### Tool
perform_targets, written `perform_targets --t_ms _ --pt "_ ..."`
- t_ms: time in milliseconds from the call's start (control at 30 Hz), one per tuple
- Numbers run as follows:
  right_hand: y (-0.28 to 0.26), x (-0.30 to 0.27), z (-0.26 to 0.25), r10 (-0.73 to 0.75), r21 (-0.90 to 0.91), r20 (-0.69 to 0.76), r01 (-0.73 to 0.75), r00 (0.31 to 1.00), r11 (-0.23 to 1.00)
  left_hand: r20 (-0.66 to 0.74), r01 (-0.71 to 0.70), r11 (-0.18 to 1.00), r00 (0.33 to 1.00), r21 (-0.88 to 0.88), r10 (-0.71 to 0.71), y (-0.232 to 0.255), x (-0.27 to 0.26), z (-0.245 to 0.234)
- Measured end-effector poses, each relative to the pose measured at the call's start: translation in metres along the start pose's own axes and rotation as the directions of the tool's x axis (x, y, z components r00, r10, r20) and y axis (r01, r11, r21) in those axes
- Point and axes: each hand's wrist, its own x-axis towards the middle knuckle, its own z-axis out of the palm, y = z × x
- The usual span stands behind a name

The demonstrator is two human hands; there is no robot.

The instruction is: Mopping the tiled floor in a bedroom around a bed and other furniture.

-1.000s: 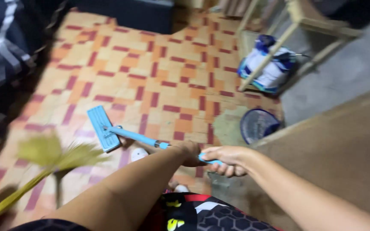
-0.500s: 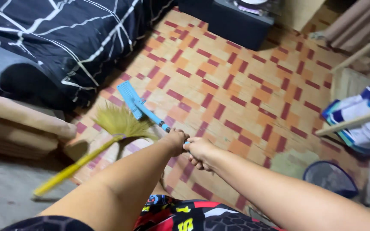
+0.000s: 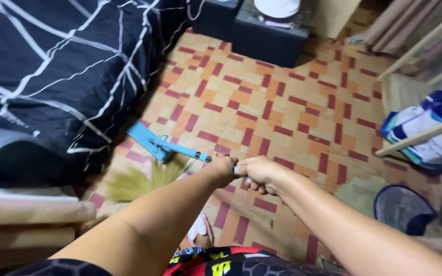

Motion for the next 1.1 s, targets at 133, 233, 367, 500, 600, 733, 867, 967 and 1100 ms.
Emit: perform_targets --t_ms 133,233,367,500,600,733,867,967,1100 --pt "0.009 -0.011 -0.015 -0.001 0.002 -0.048 0.001 0.999 1.000 -0.059 -0.086 0.996 0.995 -0.023 0.085 0.027 0.011 -0.010" --pt "0.033 -0.027 -0.033 0.037 0.065 -0.084 -0.032 0.996 0.997 0.014 -0.123 0.992 0.992 0.020 0.123 0.064 0.016 -0.006" --pt "0.101 -0.040 -0.066 0.081 0.216 -0.091 -0.060 0.993 0.975 0.061 -0.203 0.979 0.978 0.014 0.202 0.112 0.030 0.041" --pt "0.182 -0.079 -0.103 0.131 0.369 -0.136 -0.072 0.982 0.927 0.164 -0.335 0.942 0.930 0.010 0.329 0.192 0.040 0.100" --pt "0.248 -0.112 -0.132 0.167 0.484 -0.158 -0.072 0.973 0.872 0.157 -0.383 0.920 0.917 0.080 0.368 0.264 0.051 0.143" --pt "0.315 -0.154 -0.159 0.204 0.597 -0.212 -0.038 0.956 0.801 0.377 -0.468 0.860 0.848 0.202 0.372 0.349 0.057 0.174" --pt "0.340 -0.172 -0.167 0.280 0.714 -0.245 -0.022 0.928 0.700 0.397 -0.596 0.781 0.773 0.187 0.495 0.395 0.050 0.174" --pt "0.336 -0.158 -0.171 0.323 0.748 -0.230 -0.045 0.918 0.662 0.407 -0.626 0.758 0.750 0.182 0.522 0.388 0.047 0.164" --pt "0.315 -0.133 -0.169 0.305 0.724 -0.204 -0.066 0.930 0.687 0.396 -0.616 0.766 0.759 0.183 0.516 0.368 0.069 0.157"
